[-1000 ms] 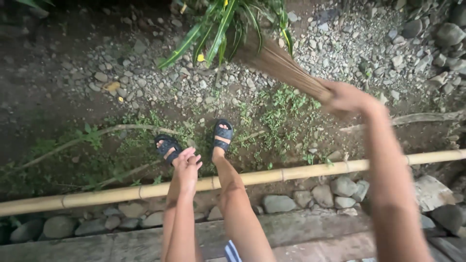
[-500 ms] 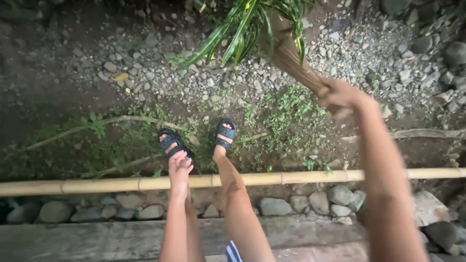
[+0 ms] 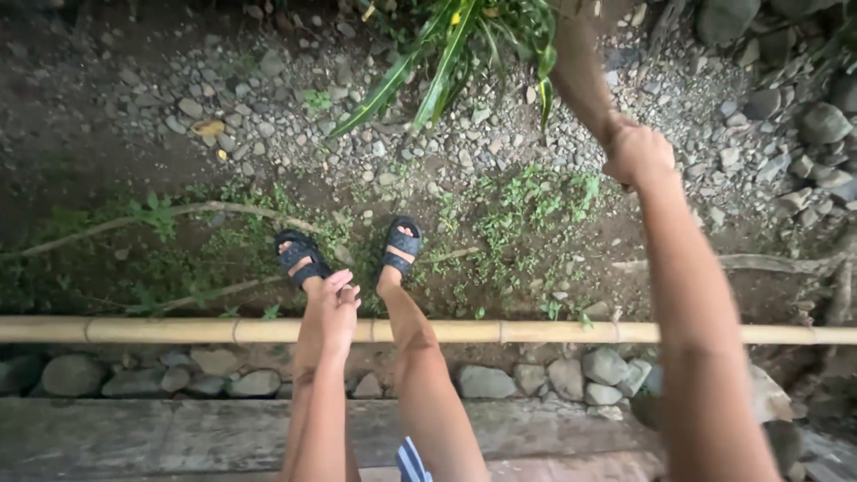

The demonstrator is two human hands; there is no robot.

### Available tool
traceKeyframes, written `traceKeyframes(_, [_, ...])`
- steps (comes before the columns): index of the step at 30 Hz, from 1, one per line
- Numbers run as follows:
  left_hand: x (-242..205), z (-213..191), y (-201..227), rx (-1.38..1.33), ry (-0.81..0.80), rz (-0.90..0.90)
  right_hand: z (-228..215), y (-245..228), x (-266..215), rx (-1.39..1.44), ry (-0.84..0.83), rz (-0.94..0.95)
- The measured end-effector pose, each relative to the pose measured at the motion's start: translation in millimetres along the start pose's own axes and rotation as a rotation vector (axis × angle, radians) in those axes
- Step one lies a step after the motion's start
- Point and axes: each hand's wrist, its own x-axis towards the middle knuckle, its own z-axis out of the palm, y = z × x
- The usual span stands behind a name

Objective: Sweep leaves and debris in an outdoor yard area using a broom.

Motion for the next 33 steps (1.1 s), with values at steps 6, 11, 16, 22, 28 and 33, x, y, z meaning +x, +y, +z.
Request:
traceKeyframes(6, [-3.9, -9.6, -15.9, 0.074, 0.008, -0.05, -130.3, 6.1, -119.3, -0.057, -0.371, 0.02])
traceKeyframes(11, [-2.8, -0.2, -16.5, 0.026, 0.018, -0.058, -78.7, 47.7, -87.9, -0.18, -0.153, -0.022])
traceKeyframes(16, [-3.8, 13.4, -1.1, -0.031, 0.009, -0.01, -5.1, -11.4, -15.9, -0.214, -0.023, 0.087])
traceKeyframes(22, [-5.6, 24.4, 14.6, -0.008, 0.011, -0.04, -27.9, 4.9, -69.1, -0.205, -0.067, -0.136])
traceKeyframes(28, [-6.5, 34.7, 21.8, -0.021, -0.014, -0.047, -0.7, 48.1, -92.0, -0.284, -0.171, 0.167])
traceKeyframes(33, [-5.9, 38.6, 0.0, -0.057, -0.018, -0.019, 59.8, -80.6, -85.8, 0.187, -0.36, 0.186])
